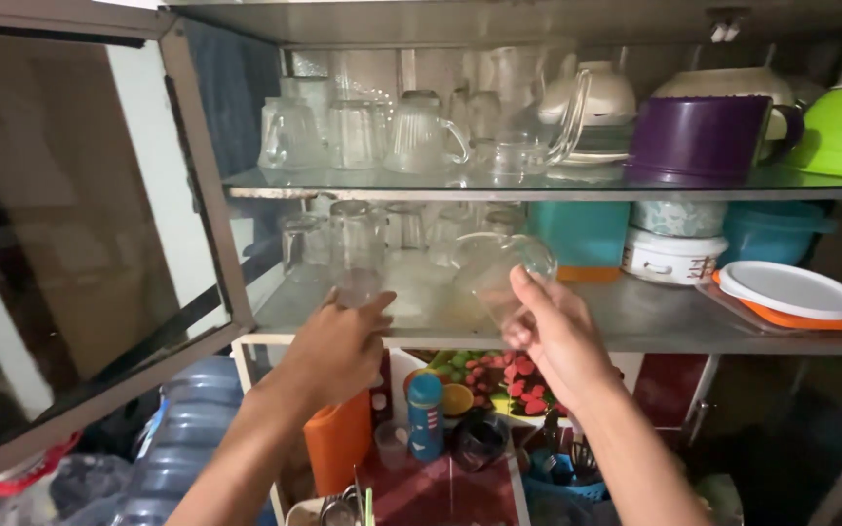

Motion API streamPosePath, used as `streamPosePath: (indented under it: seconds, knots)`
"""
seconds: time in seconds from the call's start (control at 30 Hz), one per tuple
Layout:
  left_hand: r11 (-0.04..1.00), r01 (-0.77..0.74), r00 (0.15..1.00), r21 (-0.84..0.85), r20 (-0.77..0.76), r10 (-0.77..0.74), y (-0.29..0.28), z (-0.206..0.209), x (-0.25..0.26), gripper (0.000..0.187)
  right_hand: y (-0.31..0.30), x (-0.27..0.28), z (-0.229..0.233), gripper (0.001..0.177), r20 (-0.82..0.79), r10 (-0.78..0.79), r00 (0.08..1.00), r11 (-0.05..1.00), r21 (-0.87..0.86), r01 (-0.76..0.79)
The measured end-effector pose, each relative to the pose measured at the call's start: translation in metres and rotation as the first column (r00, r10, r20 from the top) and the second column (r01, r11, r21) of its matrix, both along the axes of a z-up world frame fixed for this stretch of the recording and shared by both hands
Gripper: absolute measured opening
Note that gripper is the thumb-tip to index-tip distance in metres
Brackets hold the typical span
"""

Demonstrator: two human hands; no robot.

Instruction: The person retrieves clear drinking glasses from a glass-fronted cabinet and places them on a glass dining table next to plates and cutlery. They make multiple trips between the cabinet and table, handling one glass at a time.

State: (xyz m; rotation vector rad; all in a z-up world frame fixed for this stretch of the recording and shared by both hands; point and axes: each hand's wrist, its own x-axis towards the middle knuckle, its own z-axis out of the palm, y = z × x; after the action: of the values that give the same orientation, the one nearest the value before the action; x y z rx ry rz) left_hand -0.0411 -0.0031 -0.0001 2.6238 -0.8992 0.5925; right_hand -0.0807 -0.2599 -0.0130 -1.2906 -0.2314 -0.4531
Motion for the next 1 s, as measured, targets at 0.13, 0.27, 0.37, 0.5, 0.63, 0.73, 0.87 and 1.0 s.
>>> streamPosePath:
  seconds: [0.13, 0.27, 0.37, 0.5, 0.63, 0.73, 0.87, 1.0]
  knots:
    - [0.997, -0.07, 0.998, -0.028, 0.006, 0.07, 0.01, 0.0, -0.03, 0.061, 0.024, -0.017, -0.014, 0.039, 0.011, 0.063, 0.998, 0.995, 0.071, -0.063]
    - [0.933, 0.036, 0.999, -0.359, 0.001, -0.039, 0.024, -0.007, -0.066, 0.049, 0.045, -0.029, -0.03, 0.037, 0.064, 0.304, 0.951, 0.953, 0.001, -0.304]
    - [0.841, 0.039, 0.999, -0.54, 0.045, -0.017, 0.038, -0.024, -0.089, 0.036, 0.071, -0.045, -0.042, 0.036, 0.085, 0.455, 0.887, 0.89, -0.015, -0.455]
    - [0.703, -0.122, 0.993, -0.701, -0.079, 0.093, 0.065, -0.052, -0.122, 0.025, 0.116, -0.071, -0.06, 0.03, -0.012, 0.474, 0.881, 0.877, 0.094, -0.471]
    - [0.522, -0.198, 0.97, -0.83, -0.244, -0.02, 0.107, -0.079, -0.151, 0.029, 0.165, -0.096, -0.08, 0.038, -0.076, 0.519, 0.852, 0.851, 0.138, -0.506]
    - [0.457, -0.212, 0.962, -0.864, -0.267, -0.06, 0.14, -0.093, -0.184, 0.034, 0.209, -0.119, -0.091, 0.04, -0.195, 0.479, 0.856, 0.877, 0.082, -0.473]
    - [0.423, -0.395, 0.898, -0.816, -0.439, -0.009, 0.188, -0.107, -0.237, 0.035, 0.265, -0.156, -0.105, 0.054, -0.267, 0.515, 0.814, 0.856, 0.107, -0.506]
    - [0.405, -0.476, 0.854, -0.78, -0.52, 0.002, 0.242, -0.123, -0.284, 0.037, 0.313, -0.178, -0.136, 0.056, -0.188, 0.67, 0.718, 0.741, 0.123, -0.66]
